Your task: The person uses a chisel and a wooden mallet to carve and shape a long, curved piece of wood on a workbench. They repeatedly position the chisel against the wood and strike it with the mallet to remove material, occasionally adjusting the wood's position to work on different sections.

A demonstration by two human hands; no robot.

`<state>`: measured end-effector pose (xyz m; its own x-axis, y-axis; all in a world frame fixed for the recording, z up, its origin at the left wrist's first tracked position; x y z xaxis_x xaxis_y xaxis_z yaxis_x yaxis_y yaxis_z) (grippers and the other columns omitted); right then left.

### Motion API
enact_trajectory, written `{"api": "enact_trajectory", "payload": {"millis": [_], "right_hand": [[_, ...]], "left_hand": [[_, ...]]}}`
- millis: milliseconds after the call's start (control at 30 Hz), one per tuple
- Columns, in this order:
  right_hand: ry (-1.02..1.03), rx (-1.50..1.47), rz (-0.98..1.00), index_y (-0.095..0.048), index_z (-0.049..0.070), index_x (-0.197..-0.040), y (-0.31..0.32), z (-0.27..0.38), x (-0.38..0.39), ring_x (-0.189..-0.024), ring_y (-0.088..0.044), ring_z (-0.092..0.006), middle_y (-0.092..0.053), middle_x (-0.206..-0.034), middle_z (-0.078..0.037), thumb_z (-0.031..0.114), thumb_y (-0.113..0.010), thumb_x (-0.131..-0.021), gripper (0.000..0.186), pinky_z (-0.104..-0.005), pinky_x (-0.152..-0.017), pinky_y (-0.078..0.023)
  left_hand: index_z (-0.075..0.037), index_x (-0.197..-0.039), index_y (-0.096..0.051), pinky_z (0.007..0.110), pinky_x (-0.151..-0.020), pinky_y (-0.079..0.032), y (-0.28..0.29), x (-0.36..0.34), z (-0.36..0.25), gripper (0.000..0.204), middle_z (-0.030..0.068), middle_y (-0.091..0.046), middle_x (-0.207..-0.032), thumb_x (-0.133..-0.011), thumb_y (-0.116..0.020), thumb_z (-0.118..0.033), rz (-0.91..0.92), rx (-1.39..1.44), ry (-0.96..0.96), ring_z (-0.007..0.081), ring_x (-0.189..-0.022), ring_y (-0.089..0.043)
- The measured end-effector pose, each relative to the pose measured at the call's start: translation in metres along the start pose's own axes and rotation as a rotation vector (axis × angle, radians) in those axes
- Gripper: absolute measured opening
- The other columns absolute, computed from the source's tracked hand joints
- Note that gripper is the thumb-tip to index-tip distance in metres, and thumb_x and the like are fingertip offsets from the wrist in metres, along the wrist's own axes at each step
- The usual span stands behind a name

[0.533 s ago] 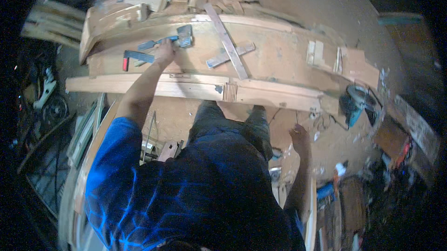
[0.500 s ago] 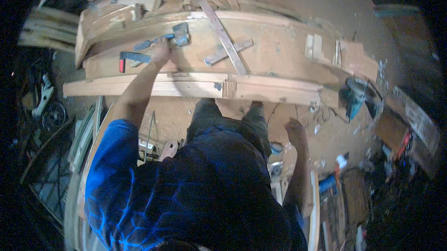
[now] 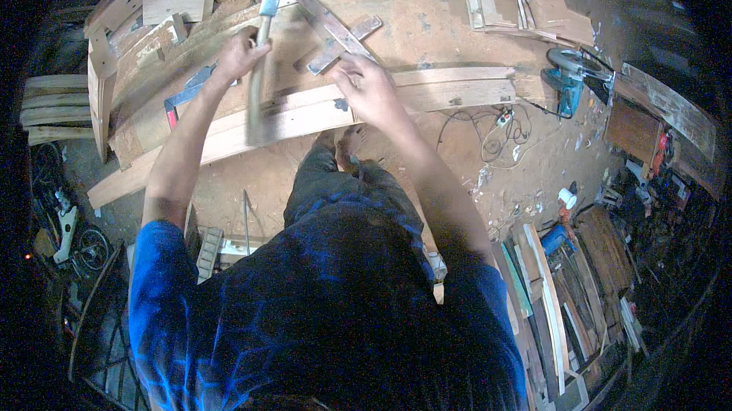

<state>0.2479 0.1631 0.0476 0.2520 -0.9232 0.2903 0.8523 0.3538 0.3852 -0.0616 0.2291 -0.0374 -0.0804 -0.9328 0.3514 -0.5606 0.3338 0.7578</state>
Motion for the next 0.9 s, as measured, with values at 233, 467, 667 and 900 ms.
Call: {"api": "enact_trajectory", "payload": {"millis": [233, 467, 667, 900], "right_hand": [[-0.013, -0.242, -0.178, -0.048, -0.005, -0.145, -0.022, 0.003, 0.029, -0.109, -0.069, -0.0260, -0.070, -0.117, -0.020, 0.039, -0.076, -0.092, 0.074, -0.0369, -0.096, -0.054], [0.015, 0.191, -0.072, -0.031, 0.009, -0.160, -0.067, -0.075, 0.134, -0.130, -0.057, -0.0440, -0.057, -0.143, -0.025, 0.032, -0.058, -0.103, 0.067, -0.0507, -0.108, -0.048], [0.183, 0.274, -0.117, -0.043, 0.017, -0.156, -0.108, -0.062, 0.133, -0.104, -0.064, -0.0446, -0.060, -0.123, -0.027, 0.026, -0.068, -0.095, 0.066, -0.0526, -0.087, -0.053], [-0.178, 0.266, -0.246, -0.041, 0.017, -0.156, -0.073, -0.135, 0.119, -0.104, -0.069, -0.0466, -0.069, -0.117, -0.028, 0.025, -0.065, -0.097, 0.064, -0.0488, -0.089, -0.057]], "left_hand": [[0.004, -0.110, -0.067, 0.036, -0.091, -0.053, -0.060, 0.100, -0.118, 0.048, 0.0153, -0.070, -0.097, -0.110, -0.047, -0.039, 0.187, 0.770, -0.095, 0.0241, -0.094, -0.068], [-0.006, -0.130, -0.065, 0.050, -0.105, -0.042, -0.151, 0.124, 0.019, 0.040, 0.0203, -0.060, -0.129, -0.105, -0.051, -0.033, -0.555, -0.139, 0.011, 0.0395, -0.122, -0.054], [-0.011, -0.119, -0.072, 0.046, -0.103, -0.043, -0.169, 0.121, 0.039, 0.037, 0.0139, -0.063, -0.125, -0.103, -0.053, -0.038, -0.445, -0.134, 0.034, 0.0336, -0.121, -0.056], [-0.002, -0.107, -0.072, 0.050, -0.096, -0.046, -0.162, 0.125, 0.016, 0.040, 0.0200, -0.066, -0.114, -0.102, -0.051, -0.036, -0.487, -0.184, 0.012, 0.0402, -0.108, -0.060]]}}
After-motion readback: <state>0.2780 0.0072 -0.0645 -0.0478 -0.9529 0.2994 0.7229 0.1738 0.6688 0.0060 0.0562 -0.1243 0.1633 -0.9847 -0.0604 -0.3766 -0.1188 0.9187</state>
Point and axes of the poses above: each hand's wrist, its own x-axis away from the middle knuckle, its own y-axis out of the back of the hand, z = x × y, the point moved 3 cm from there along -x, towards the middle knuckle
